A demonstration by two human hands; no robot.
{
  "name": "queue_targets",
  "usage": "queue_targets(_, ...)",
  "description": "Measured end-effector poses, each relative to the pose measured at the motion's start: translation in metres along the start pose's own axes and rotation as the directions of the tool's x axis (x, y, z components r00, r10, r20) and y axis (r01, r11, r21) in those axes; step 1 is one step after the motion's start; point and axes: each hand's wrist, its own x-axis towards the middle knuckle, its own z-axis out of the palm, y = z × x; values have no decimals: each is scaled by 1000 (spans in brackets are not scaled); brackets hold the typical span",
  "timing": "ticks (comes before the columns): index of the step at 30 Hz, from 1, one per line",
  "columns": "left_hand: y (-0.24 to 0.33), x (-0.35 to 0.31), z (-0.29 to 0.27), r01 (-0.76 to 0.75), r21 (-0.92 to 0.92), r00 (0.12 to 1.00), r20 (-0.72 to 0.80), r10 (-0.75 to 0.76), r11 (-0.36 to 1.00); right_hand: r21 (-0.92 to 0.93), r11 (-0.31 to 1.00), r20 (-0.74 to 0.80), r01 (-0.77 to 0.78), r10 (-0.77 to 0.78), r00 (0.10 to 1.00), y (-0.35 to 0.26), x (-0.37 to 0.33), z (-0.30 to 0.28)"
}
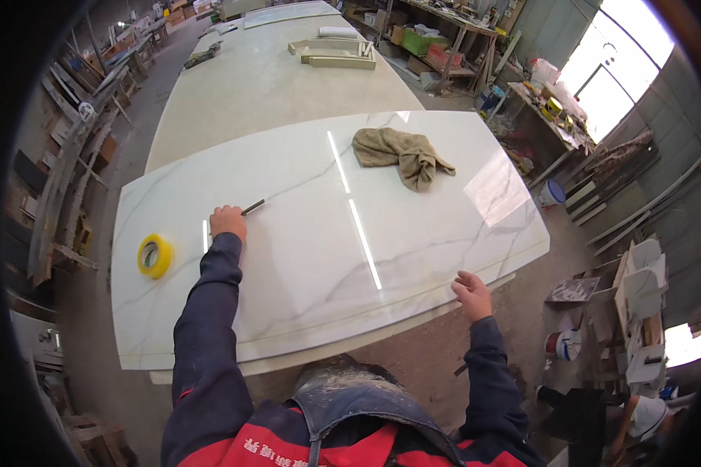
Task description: The person applies yellow masking tape along the edges of a large white marble-patterned tile, then uses a cloth to wipe the surface. They later use a putty knife to scrape residue from a smaller tile sample and the large tile edge.
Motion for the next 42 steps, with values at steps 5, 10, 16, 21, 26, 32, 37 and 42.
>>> queue_targets(5,-9,34,10,47,-73,999,-4,-48,996,-307,934,86,180,-161,983,-64,71,22)
queue_targets(10,-20,35,14,1,-168,992,-121,-22,986,-558,685,190,469,-444,875,-93,194,44)
queue_targets(16,-23,-88,-51,0,-331,946,-307,-108,944,-719,418,243,555,-597,765,-117,343,81)
queue_targets(21,-49,-316,-101,450,-219,878,-68,-474,865,-679,444,285,585,-575,767,-117,398,117)
queue_targets(26,-17,-507,-115,821,23,525,359,-771,570,-626,569,284,533,-470,836,-113,376,117)
queue_targets(32,50,-690,-25,611,302,-71,941,-329,732,76,904,372,420,-416,830,-169,174,103)
queue_targets(37,25,-662,37,717,254,-84,956,-281,649,345,927,496,147,-313,810,-222,50,174)
queue_targets(42,-57,-586,40,983,-158,180,808,-561,89,334,894,700,297,-447,557,-268,-53,301)
